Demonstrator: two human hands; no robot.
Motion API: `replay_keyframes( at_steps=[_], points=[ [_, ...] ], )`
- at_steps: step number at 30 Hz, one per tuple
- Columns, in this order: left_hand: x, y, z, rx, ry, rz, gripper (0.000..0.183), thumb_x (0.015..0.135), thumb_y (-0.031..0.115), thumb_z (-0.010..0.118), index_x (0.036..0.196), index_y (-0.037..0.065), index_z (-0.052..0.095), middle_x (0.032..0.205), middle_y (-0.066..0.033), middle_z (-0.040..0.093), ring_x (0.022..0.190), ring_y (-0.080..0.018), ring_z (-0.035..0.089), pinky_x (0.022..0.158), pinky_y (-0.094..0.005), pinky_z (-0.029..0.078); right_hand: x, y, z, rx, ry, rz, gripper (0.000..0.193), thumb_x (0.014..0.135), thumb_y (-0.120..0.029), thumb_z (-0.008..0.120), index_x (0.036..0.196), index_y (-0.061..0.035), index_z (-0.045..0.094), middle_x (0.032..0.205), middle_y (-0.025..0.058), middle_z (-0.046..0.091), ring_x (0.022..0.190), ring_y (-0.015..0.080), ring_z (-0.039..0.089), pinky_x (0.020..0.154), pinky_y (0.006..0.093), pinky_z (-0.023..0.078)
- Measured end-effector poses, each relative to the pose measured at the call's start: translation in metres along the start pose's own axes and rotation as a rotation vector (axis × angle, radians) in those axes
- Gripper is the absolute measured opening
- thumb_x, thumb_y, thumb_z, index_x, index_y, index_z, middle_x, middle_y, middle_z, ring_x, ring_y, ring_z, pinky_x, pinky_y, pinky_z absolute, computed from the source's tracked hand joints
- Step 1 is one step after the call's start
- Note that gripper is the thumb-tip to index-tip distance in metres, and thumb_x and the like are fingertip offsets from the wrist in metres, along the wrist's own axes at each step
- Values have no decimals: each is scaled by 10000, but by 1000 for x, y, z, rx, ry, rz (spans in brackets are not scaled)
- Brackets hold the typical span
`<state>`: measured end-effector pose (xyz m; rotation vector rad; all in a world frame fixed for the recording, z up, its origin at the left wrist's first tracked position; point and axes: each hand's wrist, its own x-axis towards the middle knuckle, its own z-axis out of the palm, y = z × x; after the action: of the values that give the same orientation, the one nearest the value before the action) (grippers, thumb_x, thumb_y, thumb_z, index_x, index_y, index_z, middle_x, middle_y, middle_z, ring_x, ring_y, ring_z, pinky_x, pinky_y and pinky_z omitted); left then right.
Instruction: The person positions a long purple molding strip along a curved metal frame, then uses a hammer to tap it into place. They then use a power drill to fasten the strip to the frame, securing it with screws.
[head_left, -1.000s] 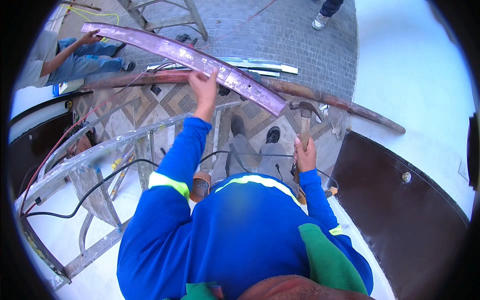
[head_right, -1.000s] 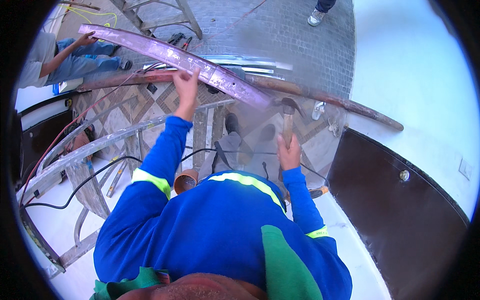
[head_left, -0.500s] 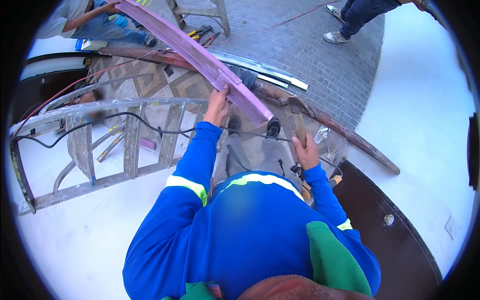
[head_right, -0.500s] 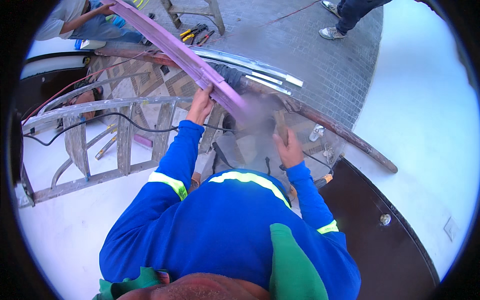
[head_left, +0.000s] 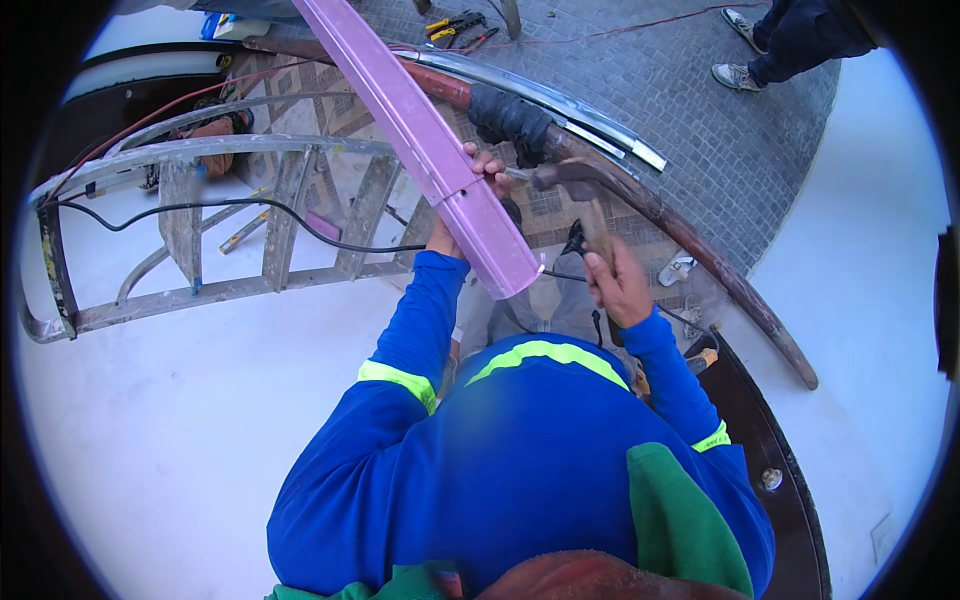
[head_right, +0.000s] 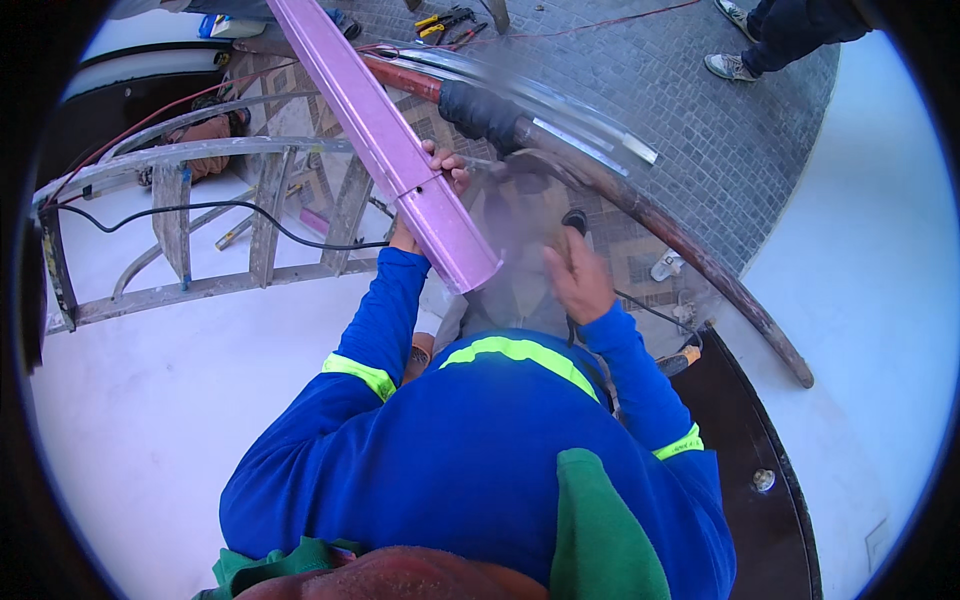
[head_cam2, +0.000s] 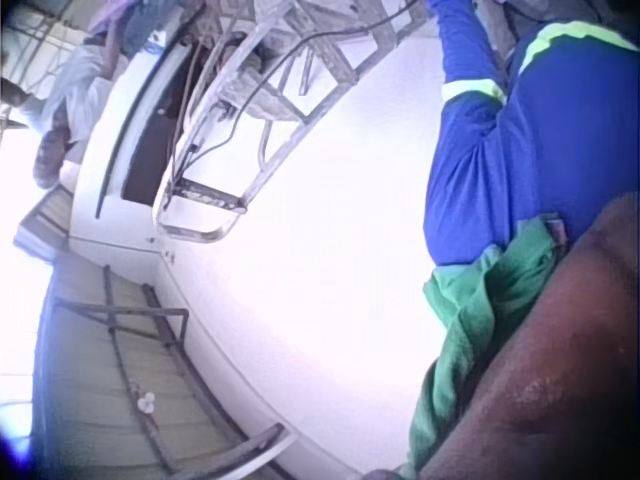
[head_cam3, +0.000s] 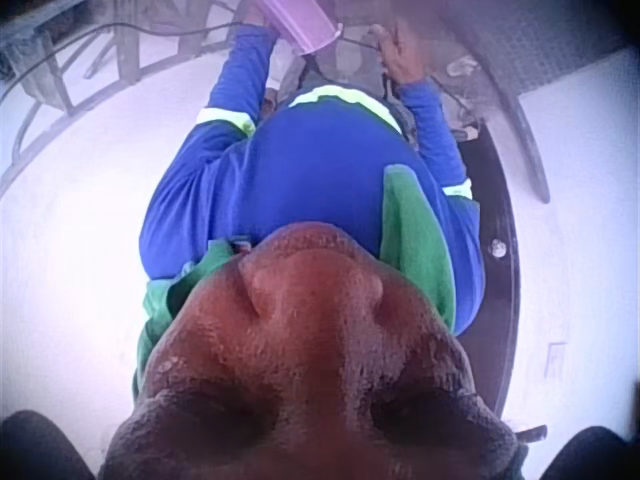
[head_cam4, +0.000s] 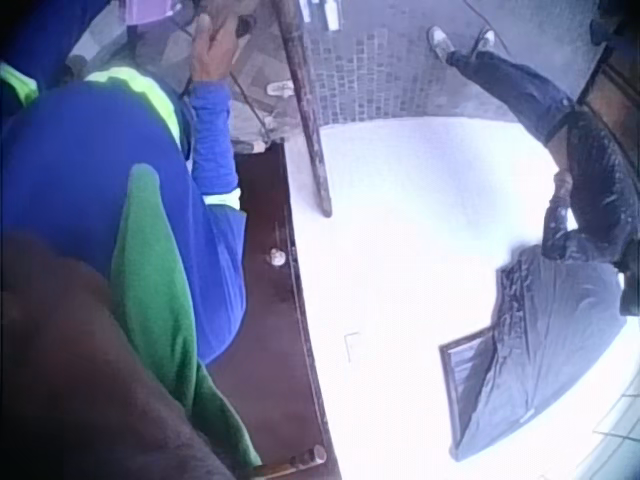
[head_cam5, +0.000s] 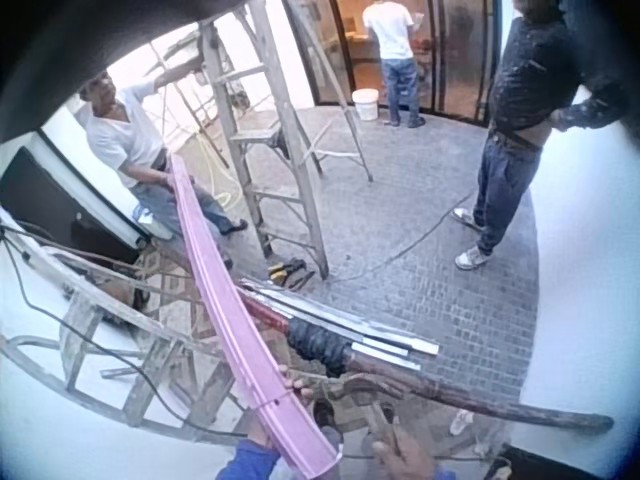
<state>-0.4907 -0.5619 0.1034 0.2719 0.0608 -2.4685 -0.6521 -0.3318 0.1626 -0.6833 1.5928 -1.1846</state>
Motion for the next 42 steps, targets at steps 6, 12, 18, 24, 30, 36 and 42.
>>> replay_keyframes(
  at_steps=[6,12,18,24,30,36,42],
  points=[
    [-6,0,-9,261,37,64,327,1013,340,596,1226,95,557,969,-53,539,1030,-213,561,788,-376,562,9,-26,24,130,-106,-26,287,1057,-289,552,1202,-41,551,763,-5,530,544,54,462,481,226,381],
    [46,4,-57,646,635,178,323,1069,263,520,1318,58,530,1063,-97,618,1012,-238,626,887,-396,557,4,-5,4,107,31,70,293,1056,-330,561,1174,-64,528,760,-9,506,527,56,462,448,228,376],
    [103,-4,-91,1353,852,322,374,1003,206,569,1273,-52,578,1200,-197,674,1093,-331,650,945,-411,484,-26,34,-29,235,236,340,283,1040,-340,583,1082,-70,507,736,14,515,483,76,458,413,254,388],
    [106,4,-106,1370,877,174,418,897,231,691,1187,-60,615,1152,-244,683,1066,-364,664,914,-419,492,-37,59,-27,285,225,473,259,1041,-336,580,1065,-91,497,729,13,514,481,86,475,410,252,394],
    [113,7,-110,1495,911,250,418,832,233,732,1123,-55,647,1098,-241,712,1035,-380,685,903,-418,506,-31,58,-18,67,163,367,268,1047,-355,573,1074,-95,515,736,-7,510,515,67,472,451,234,388],
    [116,-7,-81,1666,919,126,455,795,276,755,1138,-8,662,1139,-249,704,1112,-429,652,970,-453,493,-10,56,-23,-292,185,123,270,1048,-336,571,1078,-70,540,732,7,549,564,71,516,501,245,413],
    [100,-62,-53,1685,951,30,489,799,276,743,1186,-3,634,1184,-272,680,1158,-447,625,1000,-464,483,-8,48,-41,-581,241,132,365,1022,-333,568,1215,-25,551,939,258,668,898,450,656,748,490,501]
  ],
)
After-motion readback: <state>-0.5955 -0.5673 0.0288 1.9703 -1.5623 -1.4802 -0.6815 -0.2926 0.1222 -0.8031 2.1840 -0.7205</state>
